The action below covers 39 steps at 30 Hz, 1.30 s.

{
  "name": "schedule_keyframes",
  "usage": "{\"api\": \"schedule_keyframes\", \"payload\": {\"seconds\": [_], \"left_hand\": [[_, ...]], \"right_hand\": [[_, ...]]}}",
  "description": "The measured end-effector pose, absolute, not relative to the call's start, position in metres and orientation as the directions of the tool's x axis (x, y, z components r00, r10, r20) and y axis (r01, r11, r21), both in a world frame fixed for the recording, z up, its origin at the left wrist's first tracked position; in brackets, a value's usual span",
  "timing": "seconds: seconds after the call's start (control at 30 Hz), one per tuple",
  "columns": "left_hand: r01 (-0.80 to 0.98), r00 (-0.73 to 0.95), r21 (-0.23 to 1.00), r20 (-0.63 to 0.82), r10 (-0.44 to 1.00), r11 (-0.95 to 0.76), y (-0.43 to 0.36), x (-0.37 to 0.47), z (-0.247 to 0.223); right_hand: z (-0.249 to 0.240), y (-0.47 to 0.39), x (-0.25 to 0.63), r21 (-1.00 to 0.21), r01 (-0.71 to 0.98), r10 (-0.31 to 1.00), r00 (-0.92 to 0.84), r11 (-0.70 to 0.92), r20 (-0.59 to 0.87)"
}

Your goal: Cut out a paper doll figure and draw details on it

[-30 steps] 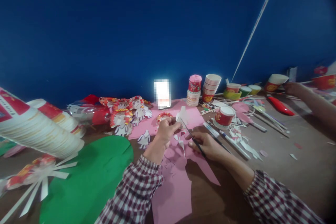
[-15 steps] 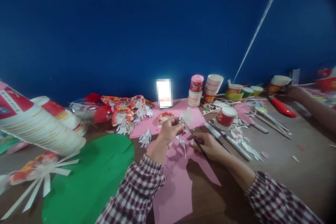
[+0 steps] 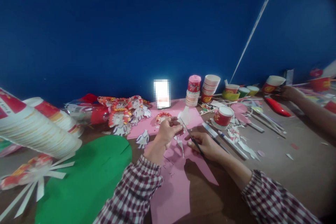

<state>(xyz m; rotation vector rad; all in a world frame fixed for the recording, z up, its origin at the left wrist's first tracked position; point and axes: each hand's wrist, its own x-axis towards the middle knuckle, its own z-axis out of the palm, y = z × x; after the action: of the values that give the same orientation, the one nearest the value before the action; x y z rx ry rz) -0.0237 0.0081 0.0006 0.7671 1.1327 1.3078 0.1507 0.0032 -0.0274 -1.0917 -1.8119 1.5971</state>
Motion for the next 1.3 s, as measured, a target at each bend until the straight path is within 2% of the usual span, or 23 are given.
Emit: {"api": "schedule_keyframes", "payload": {"seconds": [0.53,1.3], "left_hand": [[-0.363,-0.084,0.919,-0.197,0.977,0.154,0.009,-0.026,-0.002],[-0.351,-0.111,0.924,-0.200,0.974,0.150,0.009,-0.024,-0.002]], "right_hand": [[-0.024,0.003,0.150,-0.970,0.243,0.797,-0.585,-0.007,-0.152],[-0.021,0.001,0.151,-0.957,0.275,0.799,-0.594,0.089,-0.096]]}}
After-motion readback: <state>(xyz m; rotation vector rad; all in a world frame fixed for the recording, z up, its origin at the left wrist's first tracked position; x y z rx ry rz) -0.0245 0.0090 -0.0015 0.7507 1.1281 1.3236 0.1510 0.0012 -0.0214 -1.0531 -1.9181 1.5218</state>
